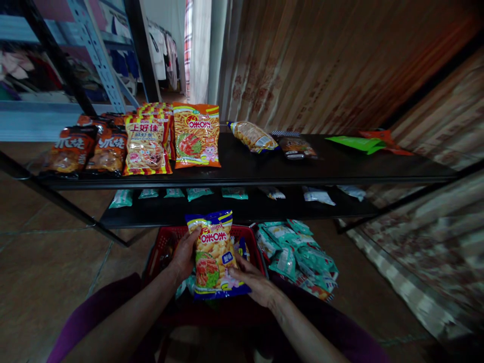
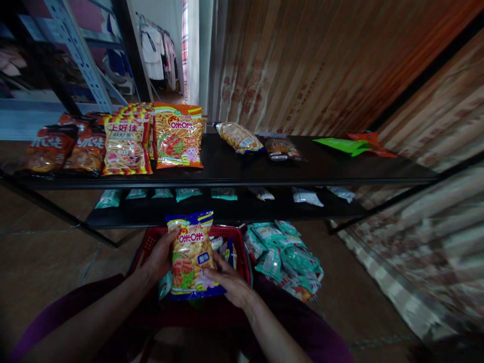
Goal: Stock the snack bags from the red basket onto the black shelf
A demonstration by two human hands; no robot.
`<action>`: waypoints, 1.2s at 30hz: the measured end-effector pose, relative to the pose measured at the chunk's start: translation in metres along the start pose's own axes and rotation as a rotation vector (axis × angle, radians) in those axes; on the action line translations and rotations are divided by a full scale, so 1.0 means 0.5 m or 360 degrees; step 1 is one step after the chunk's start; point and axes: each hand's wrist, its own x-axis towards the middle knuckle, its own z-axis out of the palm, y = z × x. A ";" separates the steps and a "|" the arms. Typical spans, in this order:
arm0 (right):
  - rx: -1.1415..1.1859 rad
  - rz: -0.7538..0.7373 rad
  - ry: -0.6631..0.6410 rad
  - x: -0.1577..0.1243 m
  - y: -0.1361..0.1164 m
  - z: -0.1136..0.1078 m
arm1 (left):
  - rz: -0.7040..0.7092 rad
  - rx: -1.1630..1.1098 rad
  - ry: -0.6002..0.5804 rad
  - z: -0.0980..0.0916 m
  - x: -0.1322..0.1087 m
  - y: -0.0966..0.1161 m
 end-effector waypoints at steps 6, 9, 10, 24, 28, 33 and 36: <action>-0.0006 0.0080 0.0079 -0.004 -0.005 0.017 | -0.0015 -0.0036 -0.0013 -0.011 0.003 0.006; 0.0032 0.0049 0.0135 -0.001 -0.002 0.017 | -0.0012 -0.0017 -0.0122 -0.015 -0.008 0.011; 0.0056 0.0043 0.0141 0.001 0.000 0.016 | -0.0008 -0.0011 -0.0167 -0.019 -0.011 0.012; 0.0138 -0.0079 0.0110 0.024 0.012 0.009 | -0.0119 0.0106 -0.0529 -0.054 -0.062 -0.019; 0.0009 -0.0016 0.0133 0.019 0.010 0.004 | -0.0126 0.0100 -0.0447 -0.045 -0.061 -0.024; 0.0032 -0.0141 0.0324 0.023 -0.001 -0.011 | -0.0135 0.0184 -0.0332 -0.048 -0.058 -0.038; 0.0092 -0.0266 0.0428 0.027 -0.022 -0.017 | -0.0214 0.0250 -0.0349 -0.054 -0.058 -0.049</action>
